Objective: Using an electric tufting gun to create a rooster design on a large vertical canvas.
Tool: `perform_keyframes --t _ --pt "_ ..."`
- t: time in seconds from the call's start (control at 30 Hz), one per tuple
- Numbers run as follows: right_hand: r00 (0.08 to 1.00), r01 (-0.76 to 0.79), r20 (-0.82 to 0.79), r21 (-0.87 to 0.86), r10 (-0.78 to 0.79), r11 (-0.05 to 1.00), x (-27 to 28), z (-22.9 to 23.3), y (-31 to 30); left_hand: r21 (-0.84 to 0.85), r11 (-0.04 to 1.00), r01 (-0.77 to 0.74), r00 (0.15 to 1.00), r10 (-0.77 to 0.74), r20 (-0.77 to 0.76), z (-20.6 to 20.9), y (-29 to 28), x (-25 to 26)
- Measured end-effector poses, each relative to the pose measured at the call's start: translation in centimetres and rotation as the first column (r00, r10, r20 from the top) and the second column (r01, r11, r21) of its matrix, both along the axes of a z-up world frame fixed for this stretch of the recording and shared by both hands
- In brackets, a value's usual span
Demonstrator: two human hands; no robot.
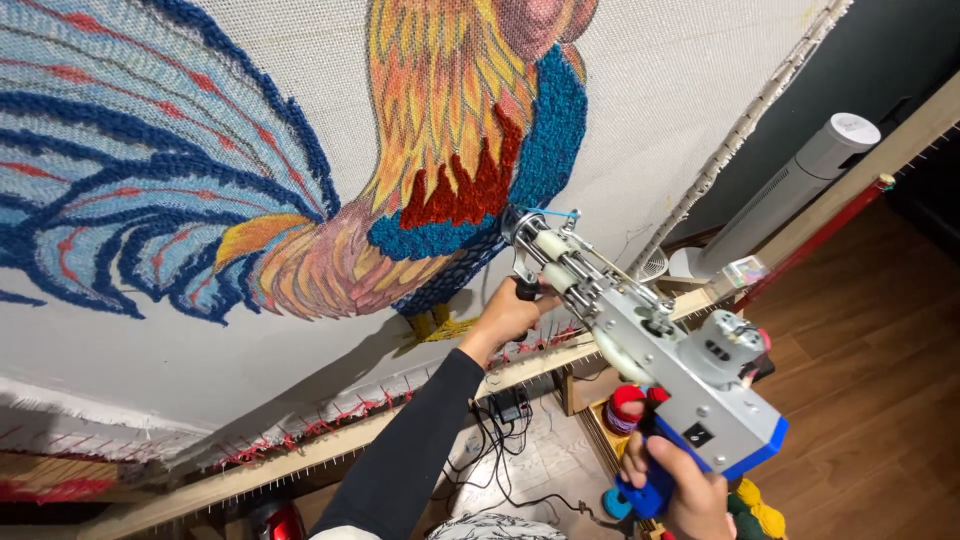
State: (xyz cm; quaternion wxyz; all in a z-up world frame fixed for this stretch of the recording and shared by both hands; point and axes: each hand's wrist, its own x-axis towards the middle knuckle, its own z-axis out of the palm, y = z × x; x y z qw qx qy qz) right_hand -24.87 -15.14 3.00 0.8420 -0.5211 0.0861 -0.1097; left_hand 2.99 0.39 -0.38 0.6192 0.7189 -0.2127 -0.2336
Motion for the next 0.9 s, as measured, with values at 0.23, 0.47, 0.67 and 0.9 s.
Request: perform_keyframes --t 0.23,0.47,0.67,0.9 --pt "0.999 0.029 0.020 0.054 -0.030 0.998 -2.7 -0.1 -1.7 -0.143 0.966 -0.213 0.973 0.197 -0.118 1.1 -2.1 -3.1" --pt "0.996 0.038 0.076 0.051 -0.042 0.998 -4.1 0.8 -1.9 -0.118 0.993 0.010 0.999 -0.014 -0.029 0.3 -3.6 -2.2" --pt "0.994 0.023 0.107 0.049 -0.028 0.999 -4.7 0.9 -1.8 -0.207 0.976 0.073 0.990 -0.047 0.129 -1.1 -3.9 -1.4" --pt "0.979 0.040 0.195 0.073 -0.054 0.996 -5.3 0.7 -2.3 -0.144 0.983 0.116 0.912 -0.048 0.408 0.9 -3.7 -1.7"
